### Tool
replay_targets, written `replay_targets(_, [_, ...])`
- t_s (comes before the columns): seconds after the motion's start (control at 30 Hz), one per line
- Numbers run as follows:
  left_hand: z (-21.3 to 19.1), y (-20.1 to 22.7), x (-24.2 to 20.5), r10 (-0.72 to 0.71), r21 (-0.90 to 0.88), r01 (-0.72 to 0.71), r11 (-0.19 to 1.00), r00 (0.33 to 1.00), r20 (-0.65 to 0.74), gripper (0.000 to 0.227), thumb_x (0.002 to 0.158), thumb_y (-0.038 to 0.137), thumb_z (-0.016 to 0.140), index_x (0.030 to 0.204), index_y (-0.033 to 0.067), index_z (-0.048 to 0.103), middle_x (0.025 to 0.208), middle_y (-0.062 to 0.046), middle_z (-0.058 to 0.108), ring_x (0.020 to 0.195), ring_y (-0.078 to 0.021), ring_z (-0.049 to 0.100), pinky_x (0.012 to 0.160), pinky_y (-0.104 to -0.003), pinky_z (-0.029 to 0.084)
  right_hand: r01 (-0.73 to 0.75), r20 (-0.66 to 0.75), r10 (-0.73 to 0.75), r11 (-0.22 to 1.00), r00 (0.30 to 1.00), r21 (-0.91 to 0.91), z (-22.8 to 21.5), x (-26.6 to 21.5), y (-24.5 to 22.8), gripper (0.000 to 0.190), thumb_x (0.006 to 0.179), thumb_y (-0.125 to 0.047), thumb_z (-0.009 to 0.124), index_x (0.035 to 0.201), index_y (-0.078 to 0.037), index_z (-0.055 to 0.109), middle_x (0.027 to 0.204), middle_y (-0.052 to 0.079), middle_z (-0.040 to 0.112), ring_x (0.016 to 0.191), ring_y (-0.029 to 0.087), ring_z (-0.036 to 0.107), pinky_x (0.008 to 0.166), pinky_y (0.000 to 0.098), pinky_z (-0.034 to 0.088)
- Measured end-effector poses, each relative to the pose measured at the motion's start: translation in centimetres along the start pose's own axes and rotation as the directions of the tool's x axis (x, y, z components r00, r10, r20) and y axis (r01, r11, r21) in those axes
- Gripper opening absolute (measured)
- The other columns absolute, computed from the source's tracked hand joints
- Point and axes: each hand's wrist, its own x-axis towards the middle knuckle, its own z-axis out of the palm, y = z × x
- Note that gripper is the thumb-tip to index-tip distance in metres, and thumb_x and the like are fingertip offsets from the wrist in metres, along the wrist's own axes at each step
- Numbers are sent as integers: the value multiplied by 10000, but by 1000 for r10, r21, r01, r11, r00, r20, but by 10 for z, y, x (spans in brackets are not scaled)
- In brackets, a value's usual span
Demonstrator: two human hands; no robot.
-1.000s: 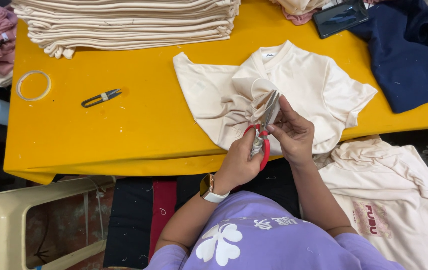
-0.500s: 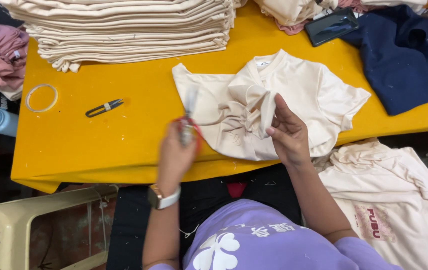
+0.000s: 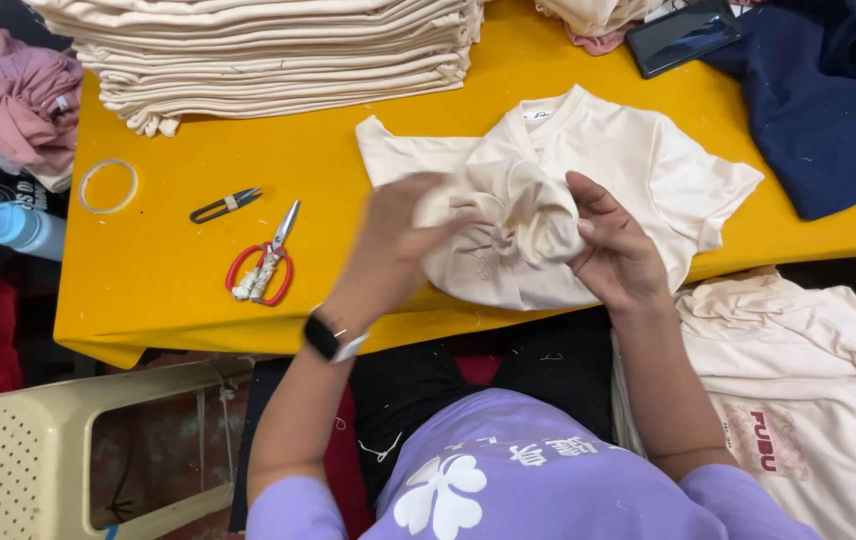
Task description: A person uses scissors to cut small holes into the front of white t-shirts at a workstation.
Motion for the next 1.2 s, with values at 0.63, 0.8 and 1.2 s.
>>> replay_targets(0.63, [6, 28, 29, -496, -525, 598, 605, 799, 339, 257, 1022, 322, 568, 1082, 99, 680, 784, -153, 675, 788, -327, 686, 741, -443, 549, 66, 7, -66, 994, 998, 82, 55, -4, 55, 200, 969, -43, 593, 1162, -95, 591, 1418, 128, 594, 1244, 238, 634, 1014, 336, 552])
replay_targets(0.8, [13, 37, 8, -565, -617, 577, 535, 787, 246, 132, 1009, 168, 602, 1000, 40, 635, 641, -109, 618, 634, -202, 568, 642, -346, 503, -73, -27, 71, 993, 997, -92, 79, -1, 54, 311, 918, 9, 619, 1227, 10, 590, 1199, 112, 681, 1093, 216, 683, 953, 342, 576])
replay_targets(1.2, [14, 54, 20, -599, -626, 410, 663, 792, -116, 169, 907, 76, 749, 1064, 59, 688, 855, -85, 506, 745, -193, 524, 690, -305, 479, 323, -106, -382, 877, 918, -355, 93, 3, 66, 430, 824, 196, 710, 1243, 131, 635, 1033, 117, 696, 944, 191, 732, 850, 312, 657])
